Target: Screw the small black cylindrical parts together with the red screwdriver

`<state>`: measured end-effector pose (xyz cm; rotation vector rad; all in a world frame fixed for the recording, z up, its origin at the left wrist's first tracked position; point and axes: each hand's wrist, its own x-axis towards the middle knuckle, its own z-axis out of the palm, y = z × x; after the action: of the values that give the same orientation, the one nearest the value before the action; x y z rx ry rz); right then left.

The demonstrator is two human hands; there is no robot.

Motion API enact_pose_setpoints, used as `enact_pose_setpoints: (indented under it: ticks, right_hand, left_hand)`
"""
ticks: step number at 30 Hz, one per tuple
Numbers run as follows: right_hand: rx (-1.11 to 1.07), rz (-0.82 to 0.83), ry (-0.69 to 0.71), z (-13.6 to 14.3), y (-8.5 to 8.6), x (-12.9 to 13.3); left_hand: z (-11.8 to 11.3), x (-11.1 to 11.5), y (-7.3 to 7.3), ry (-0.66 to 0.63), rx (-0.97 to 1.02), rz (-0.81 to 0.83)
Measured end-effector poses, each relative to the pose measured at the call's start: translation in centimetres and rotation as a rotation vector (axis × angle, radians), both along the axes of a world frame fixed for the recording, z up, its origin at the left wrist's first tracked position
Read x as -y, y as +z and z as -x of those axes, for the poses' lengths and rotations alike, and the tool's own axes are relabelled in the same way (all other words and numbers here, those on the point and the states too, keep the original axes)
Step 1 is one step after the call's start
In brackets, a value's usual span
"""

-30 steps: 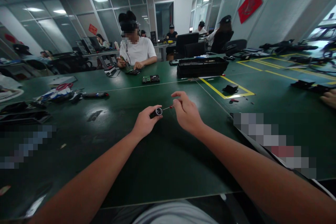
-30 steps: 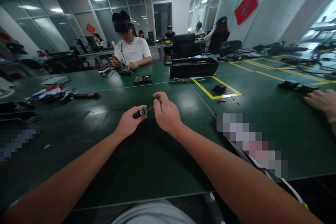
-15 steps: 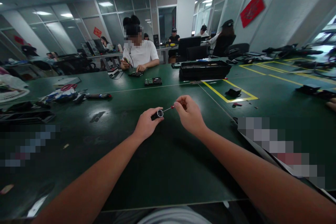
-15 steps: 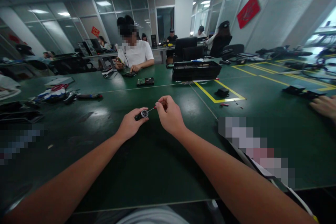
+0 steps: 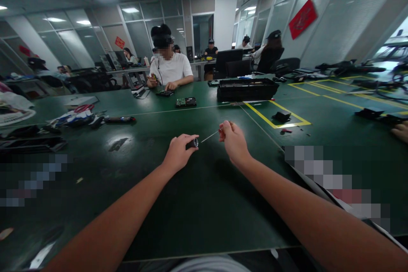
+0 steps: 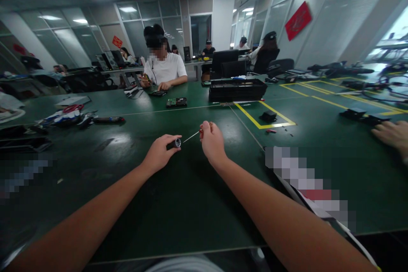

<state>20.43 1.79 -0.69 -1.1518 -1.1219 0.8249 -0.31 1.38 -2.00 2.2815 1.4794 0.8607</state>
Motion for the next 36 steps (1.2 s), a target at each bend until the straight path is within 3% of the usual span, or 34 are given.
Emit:
enact_pose_setpoints:
  ticks: [8,19,27,36]
  right_hand:
    - [0.118,-0.079,0.069,0.5,0.3,0.7]
    - [0.337,-0.121,0.090,0.3,0.9,1.2]
    - [0.527,-0.183,0.024,0.3,1.5,1.6]
    - [0.538,-0.205,-0.074,0.2,2.0,1.8]
  left_hand:
    - [-0.8,0.8,0.9,-0.026,-0.020,0.014]
    - [-0.7,0.7,0.8,-0.084,-0.061,0.025]
    - [-1.3,0.6,1.2,-0.090,-0.137,0.084]
    - [-1.3,0.1,0.9,-0.088,-0.146,0.080]
